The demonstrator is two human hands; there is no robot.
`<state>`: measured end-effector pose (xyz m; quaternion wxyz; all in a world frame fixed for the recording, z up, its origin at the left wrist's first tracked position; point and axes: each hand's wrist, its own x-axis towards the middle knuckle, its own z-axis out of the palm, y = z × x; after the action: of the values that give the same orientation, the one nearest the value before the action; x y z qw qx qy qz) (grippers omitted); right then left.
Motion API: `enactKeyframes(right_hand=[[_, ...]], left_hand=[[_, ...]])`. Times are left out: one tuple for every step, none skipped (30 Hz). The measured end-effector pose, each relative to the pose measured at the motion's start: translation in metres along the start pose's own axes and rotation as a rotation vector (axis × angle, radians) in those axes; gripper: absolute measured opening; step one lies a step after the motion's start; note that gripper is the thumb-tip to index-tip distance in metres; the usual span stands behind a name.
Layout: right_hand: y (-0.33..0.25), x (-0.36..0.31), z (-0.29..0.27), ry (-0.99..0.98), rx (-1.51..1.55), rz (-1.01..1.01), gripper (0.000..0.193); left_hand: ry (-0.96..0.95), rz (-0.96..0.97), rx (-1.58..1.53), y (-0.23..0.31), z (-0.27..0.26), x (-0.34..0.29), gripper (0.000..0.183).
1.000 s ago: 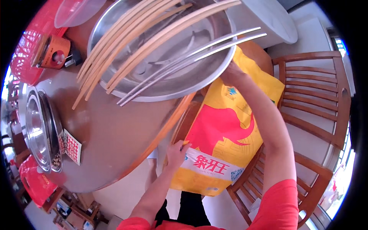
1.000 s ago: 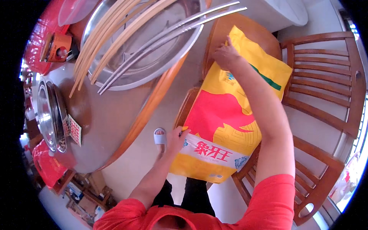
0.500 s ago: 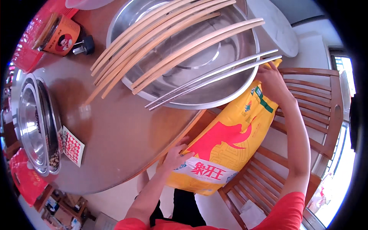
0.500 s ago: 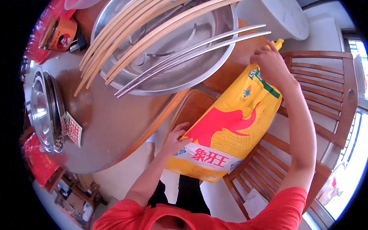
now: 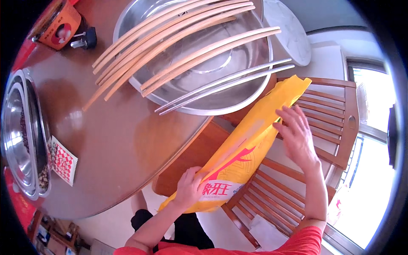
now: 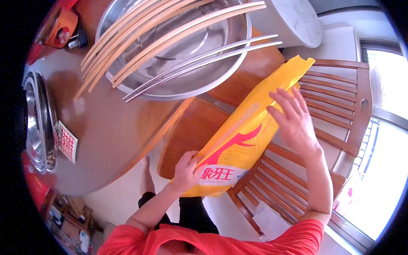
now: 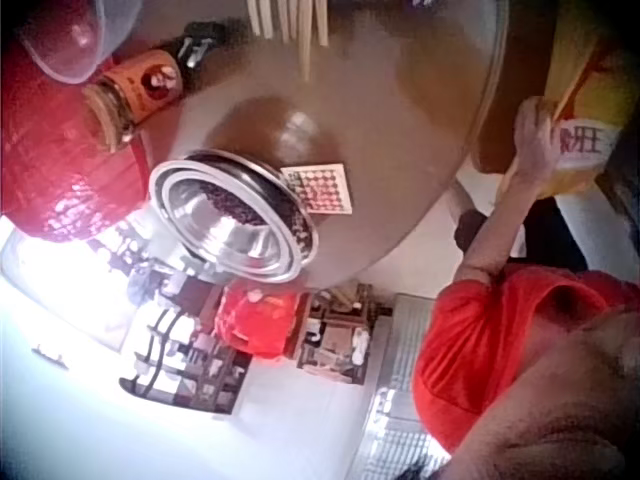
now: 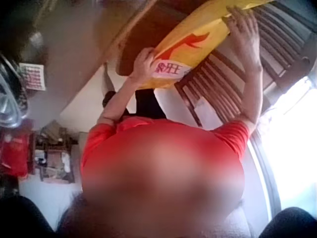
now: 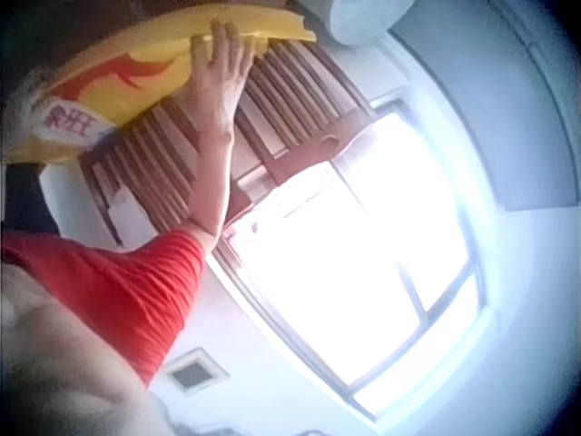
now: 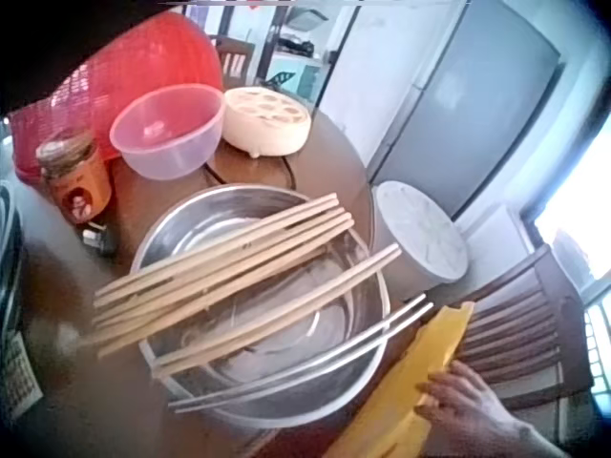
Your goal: The person folds a large yellow rice bag and places it into a red waste bin along with other plastic wrappers and paper bags.
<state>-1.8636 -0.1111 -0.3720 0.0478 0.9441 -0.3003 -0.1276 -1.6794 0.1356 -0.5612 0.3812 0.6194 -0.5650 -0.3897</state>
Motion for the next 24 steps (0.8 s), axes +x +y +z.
enactKeyframes(right_hand=[[-0.007,-0.001,0.003,-0.02,0.025,0.001,0.034],[-0.011,-0.003,0.006,-0.04,0.05,0.002,0.032],[-0.011,-0.005,0.009,-0.073,0.036,-0.013,0.031],[-0.011,-0.005,0.011,-0.106,0.019,-0.017,0.032],[-0.009,-0.006,0.012,-0.138,0.002,-0.02,0.033],[-0.007,-0.008,0.014,-0.17,-0.015,-0.023,0.034],[-0.006,-0.011,0.015,-0.142,-0.014,-0.02,0.034],[-0.005,-0.015,0.016,-0.113,-0.014,-0.017,0.034],[-0.005,-0.017,0.015,-0.083,-0.014,-0.014,0.034],[-0.011,-0.012,0.015,-0.042,-0.025,-0.014,0.031],[-0.022,-0.002,0.012,-0.001,-0.038,-0.014,0.029],[-0.029,0.005,0.01,0.039,-0.052,-0.014,0.026],[-0.03,0.008,0.009,0.018,-0.059,-0.035,0.025],[-0.03,0.01,0.008,-0.002,-0.067,-0.057,0.023],[-0.03,0.011,0.007,-0.023,-0.074,-0.078,0.022],[-0.028,0.009,0.007,-0.092,-0.068,-0.06,0.021],[-0.024,0.005,0.007,-0.161,-0.061,-0.041,0.021],[-0.02,0.002,0.007,-0.23,-0.055,-0.021,0.02],[-0.02,-0.001,0.006,-0.223,-0.037,-0.013,0.021],[-0.02,-0.004,0.005,-0.217,-0.02,-0.006,0.021],[-0.02,-0.007,0.004,-0.21,-0.002,0.002,0.022],[-0.019,-0.011,0.005,-0.192,0.013,0.001,0.022],[-0.018,-0.015,0.008,-0.173,0.028,0.0,0.023],[-0.017,-0.017,0.009,-0.154,0.044,-0.002,0.023]], left_hand=[[-0.008,0.011,0.004,0.003,-0.001,0.0,0.034],[-0.015,0.019,0.02,0.006,-0.002,0.0,0.036],[-0.023,0.027,0.036,0.009,-0.004,0.0,0.038],[-0.027,0.032,0.059,0.009,-0.004,-0.001,0.041],[-0.029,0.023,0.04,0.009,-0.003,-0.003,0.043],[-0.03,0.015,0.022,0.008,-0.003,-0.005,0.046],[-0.034,0.009,-0.002,0.009,-0.002,-0.007,0.049],[-0.03,0.026,0.003,0.009,-0.001,-0.008,0.051],[-0.025,0.042,0.007,0.009,0.0,-0.008,0.053],[-0.018,0.054,0.022,0.007,0.0,-0.009,0.055],[-0.028,0.054,0.018,0.006,0.002,-0.011,0.056],[-0.039,0.054,0.014,0.005,0.004,-0.012,0.058],[-0.051,0.058,0.006,0.006,0.004,-0.012,0.059],[-0.067,0.073,0.01,0.008,0.004,-0.012,0.058],[-0.083,0.088,0.014,0.011,0.002,-0.012,0.056],[-0.099,0.101,0.018,0.015,-0.001,-0.011,0.054],[-0.115,0.083,-0.02,0.019,-0.003,-0.011,0.053],[-0.131,0.066,-0.06,0.023,-0.004,-0.011,0.052],[-0.144,0.045,-0.096,0.026,-0.005,-0.011,0.051],[-0.144,0.009,-0.132,0.026,-0.005,-0.009,0.05],[-0.145,-0.028,-0.17,0.026,-0.005,-0.006,0.048],[-0.147,-0.06,-0.211,0.027,-0.004,-0.003,0.047],[-0.141,-0.07,-0.191,0.026,-0.002,-0.001,0.046],[-0.134,-0.08,-0.171,0.025,0.001,0.001,0.044]])
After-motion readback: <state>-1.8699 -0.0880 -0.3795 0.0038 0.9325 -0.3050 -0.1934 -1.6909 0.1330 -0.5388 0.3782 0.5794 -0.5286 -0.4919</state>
